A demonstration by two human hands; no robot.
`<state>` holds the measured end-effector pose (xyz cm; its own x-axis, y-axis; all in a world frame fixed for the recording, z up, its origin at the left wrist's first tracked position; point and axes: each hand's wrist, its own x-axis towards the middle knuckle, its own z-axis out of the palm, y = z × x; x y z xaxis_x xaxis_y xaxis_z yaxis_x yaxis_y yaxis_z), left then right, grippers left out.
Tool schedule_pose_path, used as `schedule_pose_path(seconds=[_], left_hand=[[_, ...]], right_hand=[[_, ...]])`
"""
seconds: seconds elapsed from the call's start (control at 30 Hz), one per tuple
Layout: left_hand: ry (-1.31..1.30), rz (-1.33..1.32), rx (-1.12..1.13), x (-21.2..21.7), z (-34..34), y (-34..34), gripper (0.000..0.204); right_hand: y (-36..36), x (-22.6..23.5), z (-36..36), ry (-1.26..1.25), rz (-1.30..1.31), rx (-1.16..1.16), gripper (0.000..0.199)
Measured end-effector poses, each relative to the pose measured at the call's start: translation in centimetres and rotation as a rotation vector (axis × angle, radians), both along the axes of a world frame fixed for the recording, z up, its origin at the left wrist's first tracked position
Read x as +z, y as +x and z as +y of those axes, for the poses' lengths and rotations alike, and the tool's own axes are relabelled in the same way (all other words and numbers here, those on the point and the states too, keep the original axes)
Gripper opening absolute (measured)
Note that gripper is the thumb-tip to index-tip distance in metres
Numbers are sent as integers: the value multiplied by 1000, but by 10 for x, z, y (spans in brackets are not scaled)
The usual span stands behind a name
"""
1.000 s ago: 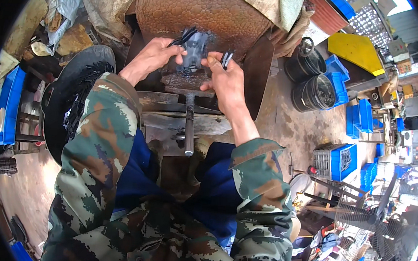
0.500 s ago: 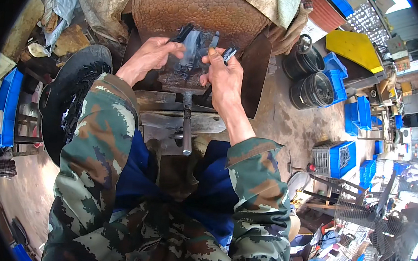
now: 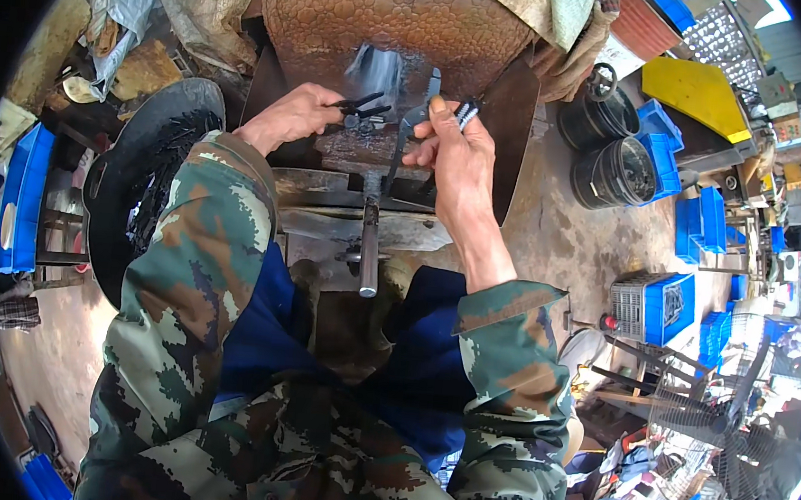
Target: Manufacturing metal parts by pressing them in a machine and measuring dimensions with a caliper.
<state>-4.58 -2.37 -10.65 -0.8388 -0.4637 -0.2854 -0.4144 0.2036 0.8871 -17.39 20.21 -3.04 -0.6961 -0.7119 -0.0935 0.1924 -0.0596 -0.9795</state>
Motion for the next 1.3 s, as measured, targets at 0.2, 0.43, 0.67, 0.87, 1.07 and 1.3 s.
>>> schedule_pose_path(seconds=[0.2,0.43,0.67,0.87,1.07,1.3], left_hand=[[-214,117,-161,-3,4,-2,20],[-565,57,-211,42,23,2,27],[-576,205,203,26,7,4,33],[-395,437,348,61,17,-1,32],[-118,564,571,103,66,10,25],[26,652,573,95,118,46,24]], right_hand=[[-5,2,12,-41,-93,-19,26],[-1,15,21,-89,-298,-20,24],[6,1,35,19,-67,148,26],[13,-12,62,302,537,567,24],[30,-31,73,151,1162,687,49],[32,-30,63,115,1181,685,44]])
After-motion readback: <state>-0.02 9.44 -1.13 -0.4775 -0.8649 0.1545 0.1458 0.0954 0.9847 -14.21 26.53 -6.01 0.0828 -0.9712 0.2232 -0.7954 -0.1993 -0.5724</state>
